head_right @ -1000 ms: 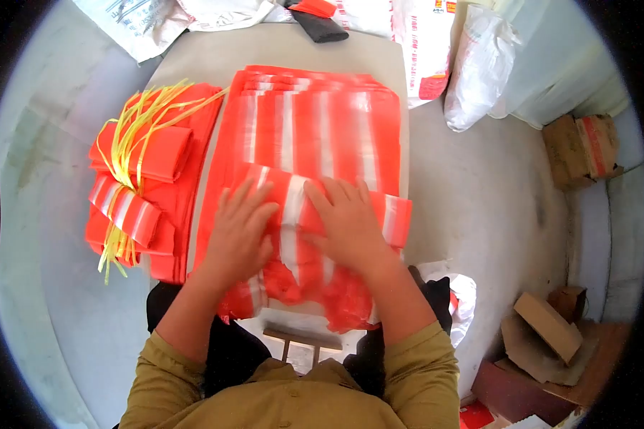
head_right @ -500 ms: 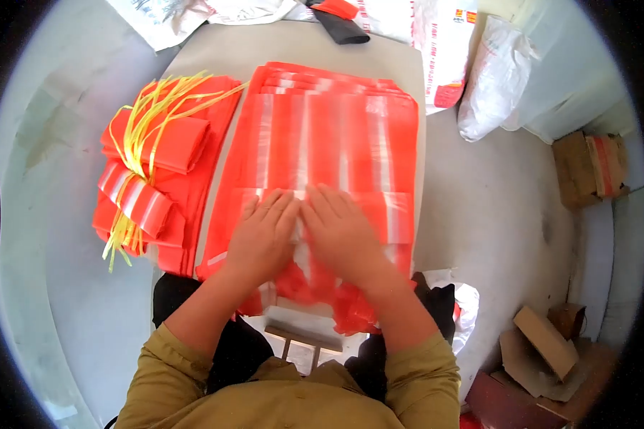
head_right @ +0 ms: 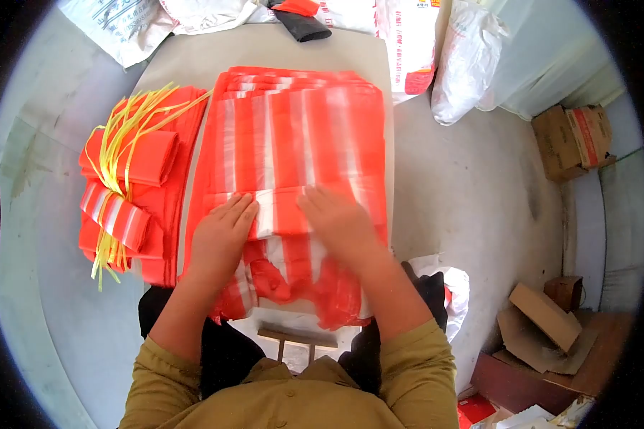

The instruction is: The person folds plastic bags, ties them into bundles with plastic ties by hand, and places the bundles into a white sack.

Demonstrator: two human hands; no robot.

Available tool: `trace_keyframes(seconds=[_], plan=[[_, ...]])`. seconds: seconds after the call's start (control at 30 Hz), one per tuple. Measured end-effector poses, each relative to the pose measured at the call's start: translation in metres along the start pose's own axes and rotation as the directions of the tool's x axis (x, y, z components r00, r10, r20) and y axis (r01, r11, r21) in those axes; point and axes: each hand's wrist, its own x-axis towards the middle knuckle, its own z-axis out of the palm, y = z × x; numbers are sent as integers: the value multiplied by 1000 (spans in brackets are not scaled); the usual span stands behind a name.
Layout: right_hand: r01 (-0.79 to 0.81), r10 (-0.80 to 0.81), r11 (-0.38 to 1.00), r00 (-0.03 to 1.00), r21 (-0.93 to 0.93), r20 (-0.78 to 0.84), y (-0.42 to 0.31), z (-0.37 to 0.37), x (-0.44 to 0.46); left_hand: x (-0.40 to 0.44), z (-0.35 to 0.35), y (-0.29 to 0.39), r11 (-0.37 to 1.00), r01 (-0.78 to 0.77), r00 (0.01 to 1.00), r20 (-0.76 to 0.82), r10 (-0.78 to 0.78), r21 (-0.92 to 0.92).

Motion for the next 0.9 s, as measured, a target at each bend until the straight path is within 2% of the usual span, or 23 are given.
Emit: trace_keyframes(seconds=[0.1,0.17,0.27,0.3,0.33,0.37,0.4,0.47,0.5,0.53,0.67,0.73,0.83,0.9], plan=[[-59,60,998,998,-38,0,23,-14,-8,-2,-9,-6,999,32,999,-40,-31,25],[-143,143,988,990,-57,-14,39,-19,-14,-3,-13,-9,996,79,996,-43,-80,-36],[-286,249,957,893,-46,-374,50,-37,-12,-1,-26,-4,974,174,984,-14,-178,-146],[-316,345,937,771,149,-535,46,-42,-4,-1,-29,-1,959,213,976,4,-216,-185],[-297,451,893,611,340,-651,39,-47,8,-2,-29,0,818,348,937,133,-324,-458],[-240,550,827,535,508,-641,38,-45,9,-2,-28,1,582,469,879,288,-379,-665],[-153,640,742,451,653,-622,37,-43,10,-3,-27,4,277,562,810,451,-374,-779],[-11,742,489,531,872,-409,40,-26,-3,-4,-25,18,-118,592,753,600,-272,-797],[-47,735,441,593,897,-330,34,-25,-5,-2,-23,25,-311,587,728,655,-200,-747],[-87,720,393,649,916,-247,23,-21,-4,-1,-24,30,-365,602,722,679,-133,-711],[-232,634,193,771,953,59,5,-3,4,-1,-21,41,-407,658,663,744,-87,-634],[-216,619,161,782,963,72,5,14,3,-6,-13,41,-366,646,688,719,-101,-669],[-275,620,170,777,946,114,2,17,-1,-10,-10,38,-250,596,762,636,-123,-763],[-306,627,166,767,937,139,-3,15,-2,-13,-12,33,-23,583,802,579,-145,-812]])
